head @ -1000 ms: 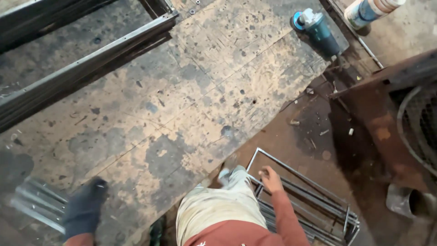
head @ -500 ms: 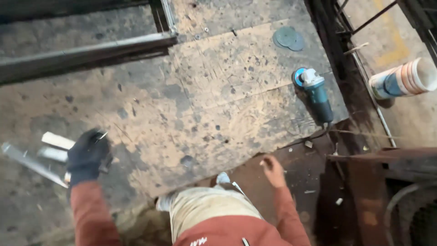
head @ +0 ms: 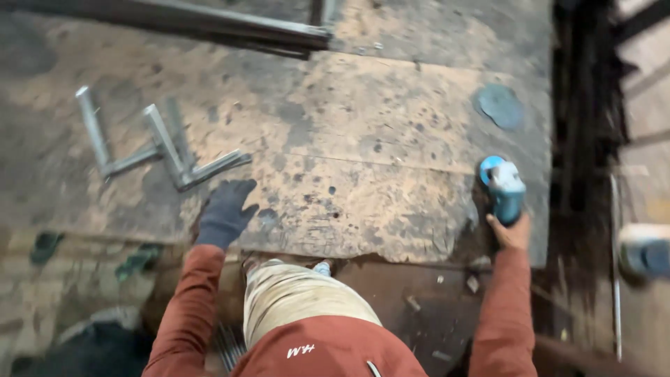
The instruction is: Using an angle grinder to smooth and clean edges of metal frames or brackets in a workshop.
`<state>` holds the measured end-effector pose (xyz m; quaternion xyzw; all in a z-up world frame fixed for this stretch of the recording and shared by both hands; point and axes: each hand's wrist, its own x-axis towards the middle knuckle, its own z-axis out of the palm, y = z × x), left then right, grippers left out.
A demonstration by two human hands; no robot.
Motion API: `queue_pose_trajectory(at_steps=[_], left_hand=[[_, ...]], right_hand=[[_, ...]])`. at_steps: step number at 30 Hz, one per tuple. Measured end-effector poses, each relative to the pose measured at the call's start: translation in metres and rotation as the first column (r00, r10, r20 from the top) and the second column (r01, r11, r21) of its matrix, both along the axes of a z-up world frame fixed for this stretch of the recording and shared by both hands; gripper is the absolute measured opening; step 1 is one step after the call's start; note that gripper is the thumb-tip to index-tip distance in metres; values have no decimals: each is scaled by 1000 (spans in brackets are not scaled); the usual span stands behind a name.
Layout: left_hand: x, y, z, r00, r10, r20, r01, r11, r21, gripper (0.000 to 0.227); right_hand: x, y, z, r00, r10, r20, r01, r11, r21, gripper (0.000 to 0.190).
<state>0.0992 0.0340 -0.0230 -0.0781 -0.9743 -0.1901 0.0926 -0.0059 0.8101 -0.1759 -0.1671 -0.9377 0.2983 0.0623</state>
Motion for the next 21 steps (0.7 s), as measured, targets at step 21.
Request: queue_pose_trajectory(at_steps=[21], left_hand=[[132,-41,-49,801,261,539,-438,869,229,48]], right_hand=[[71,-103,-24,978,-205,-38,177,914,-365,76]])
